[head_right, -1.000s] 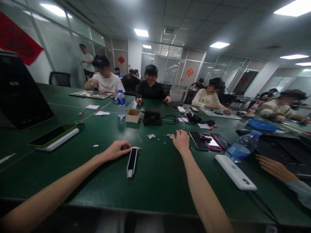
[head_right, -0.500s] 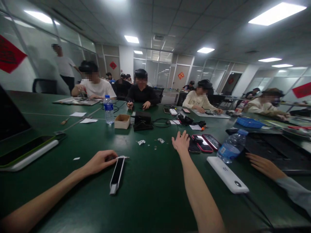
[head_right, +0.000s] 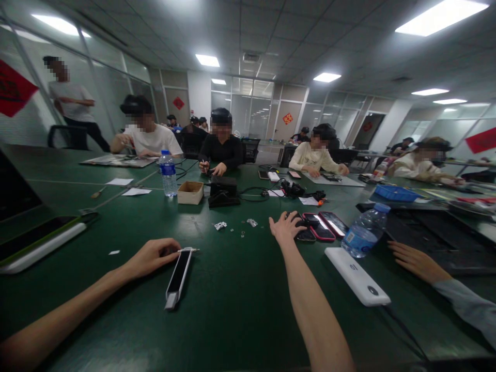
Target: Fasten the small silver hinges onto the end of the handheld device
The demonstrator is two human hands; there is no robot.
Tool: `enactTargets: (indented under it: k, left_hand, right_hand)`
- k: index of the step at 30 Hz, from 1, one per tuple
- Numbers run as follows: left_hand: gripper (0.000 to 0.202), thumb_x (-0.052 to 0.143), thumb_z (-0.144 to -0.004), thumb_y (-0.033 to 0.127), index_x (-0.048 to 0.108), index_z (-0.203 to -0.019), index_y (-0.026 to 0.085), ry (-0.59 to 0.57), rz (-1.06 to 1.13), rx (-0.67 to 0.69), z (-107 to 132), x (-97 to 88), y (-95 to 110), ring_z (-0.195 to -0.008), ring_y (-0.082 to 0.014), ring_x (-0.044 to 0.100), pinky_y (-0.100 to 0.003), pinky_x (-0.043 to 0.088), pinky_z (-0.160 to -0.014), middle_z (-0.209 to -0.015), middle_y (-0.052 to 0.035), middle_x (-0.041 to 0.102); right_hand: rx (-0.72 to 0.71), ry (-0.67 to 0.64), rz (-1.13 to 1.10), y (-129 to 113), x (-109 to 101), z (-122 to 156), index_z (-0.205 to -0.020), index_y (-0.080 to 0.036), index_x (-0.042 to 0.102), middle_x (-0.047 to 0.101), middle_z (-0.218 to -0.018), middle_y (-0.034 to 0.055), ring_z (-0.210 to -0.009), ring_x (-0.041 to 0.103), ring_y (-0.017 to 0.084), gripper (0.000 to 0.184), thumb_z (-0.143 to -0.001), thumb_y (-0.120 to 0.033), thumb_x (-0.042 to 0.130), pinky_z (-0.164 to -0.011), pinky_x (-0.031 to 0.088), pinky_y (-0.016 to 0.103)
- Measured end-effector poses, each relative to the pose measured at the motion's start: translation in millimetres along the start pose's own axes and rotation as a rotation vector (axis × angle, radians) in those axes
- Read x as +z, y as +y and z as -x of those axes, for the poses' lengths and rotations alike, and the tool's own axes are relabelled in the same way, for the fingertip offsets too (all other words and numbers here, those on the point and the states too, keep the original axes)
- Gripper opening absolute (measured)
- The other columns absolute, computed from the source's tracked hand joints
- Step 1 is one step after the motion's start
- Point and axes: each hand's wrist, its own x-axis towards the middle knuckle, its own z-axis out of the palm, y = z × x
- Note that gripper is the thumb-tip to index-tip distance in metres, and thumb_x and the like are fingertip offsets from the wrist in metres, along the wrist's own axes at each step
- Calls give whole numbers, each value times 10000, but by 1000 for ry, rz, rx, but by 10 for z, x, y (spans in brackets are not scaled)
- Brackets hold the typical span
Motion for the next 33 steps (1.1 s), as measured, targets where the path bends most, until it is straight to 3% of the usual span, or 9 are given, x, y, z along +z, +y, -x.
enactTargets:
  k: [10,15,20,24,33]
  left_hand:
    - [351,492,-867,478,651,-940,173,20,8,14,-5,22,-29,-647,-146,542,-229,416,-594,-754,-9,614]
    - [338,496,-865,463,649,-941,172,21,23,11,4,21,-27,-657,-146,544,-229,420,-600,-766,-10,621]
    - [328,496,-862,447,644,-950,168,10,23,7,3,14,-29,-665,-148,546,-233,429,-608,-782,-15,624]
    - [348,486,-862,467,648,-948,172,-2,29,-8,-1,0,-3,-673,-154,551,-240,434,-613,-786,-19,630]
    - [399,432,-877,503,646,-951,174,-29,41,5,-6,-37,43,-707,-169,574,-248,450,-642,-844,-35,652]
  right_hand:
    - [-36,70,35,-13,-12,56,-1423,-121,301,120,-1488,249,-1301,183,458,748,-865,-618,263,-939,92,728]
    - [-161,279,125,-95,-2,149,-1363,-79,384,224,-1457,246,-1290,252,412,578,-890,-411,387,-1018,94,620]
    - [-271,327,94,-154,-8,223,-1303,-70,455,313,-1423,247,-1293,284,377,452,-900,-226,321,-1036,132,550]
    - [-294,321,101,-177,-23,244,-1268,-90,503,369,-1402,231,-1287,312,357,463,-894,-129,233,-1034,144,542]
    - [-322,231,77,-195,-40,193,-1264,-87,507,389,-1389,230,-1301,299,344,473,-852,-91,274,-1035,155,537]
